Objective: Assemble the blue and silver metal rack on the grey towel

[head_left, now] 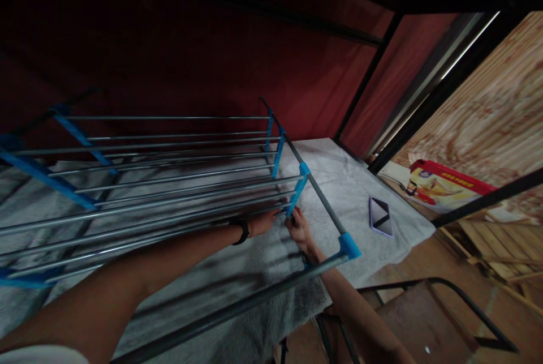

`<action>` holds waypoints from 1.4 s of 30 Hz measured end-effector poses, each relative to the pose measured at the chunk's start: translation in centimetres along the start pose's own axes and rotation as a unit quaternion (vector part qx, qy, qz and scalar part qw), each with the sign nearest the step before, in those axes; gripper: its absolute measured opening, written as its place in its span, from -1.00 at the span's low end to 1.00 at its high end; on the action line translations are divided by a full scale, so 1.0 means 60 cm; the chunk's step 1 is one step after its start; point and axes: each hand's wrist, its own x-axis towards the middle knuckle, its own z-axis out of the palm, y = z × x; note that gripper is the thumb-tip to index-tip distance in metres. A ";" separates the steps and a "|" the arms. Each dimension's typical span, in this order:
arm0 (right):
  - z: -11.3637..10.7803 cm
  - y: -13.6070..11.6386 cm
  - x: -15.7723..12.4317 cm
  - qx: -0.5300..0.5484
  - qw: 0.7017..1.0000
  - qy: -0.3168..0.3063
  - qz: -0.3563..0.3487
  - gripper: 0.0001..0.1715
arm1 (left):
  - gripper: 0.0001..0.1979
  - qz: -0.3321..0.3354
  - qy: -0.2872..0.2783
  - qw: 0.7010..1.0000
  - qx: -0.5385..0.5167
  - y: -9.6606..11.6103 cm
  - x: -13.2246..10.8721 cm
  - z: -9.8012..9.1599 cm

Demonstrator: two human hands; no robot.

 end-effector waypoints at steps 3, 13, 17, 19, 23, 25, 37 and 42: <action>0.002 0.004 0.000 0.004 1.000 0.005 -0.001 -0.51 | -0.58 -0.002 0.006 1.000 0.000 0.015 -0.006 -0.005; 0.000 0.001 0.001 -0.001 1.000 -0.002 0.009 -0.52 | -0.58 0.011 -0.002 1.000 -0.023 0.002 0.007 0.005; -0.002 -0.004 0.000 -0.004 1.000 -0.005 0.009 -0.53 | -0.58 0.011 -0.003 1.000 -0.028 -0.006 0.010 0.011; -0.003 -0.004 0.000 -0.003 1.000 -0.003 0.009 -0.53 | -0.59 0.005 -0.004 1.000 -0.027 -0.005 0.009 0.011; -0.003 -0.004 0.000 -0.002 1.000 -0.002 0.007 -0.51 | -0.60 0.015 0.003 1.000 -0.026 -0.003 0.007 0.011; -0.003 -0.004 0.000 -0.001 1.000 0.001 0.007 -0.51 | -0.58 0.042 0.015 0.999 -0.029 -0.004 0.008 0.012; 0.001 0.002 -0.002 -0.010 1.000 0.015 -0.012 -0.49 | -0.54 0.065 0.006 0.997 -0.047 -0.017 0.020 0.018; 0.002 0.004 -0.004 -0.016 1.000 0.019 -0.014 -0.51 | -0.54 0.065 0.011 0.996 -0.053 -0.014 0.018 0.019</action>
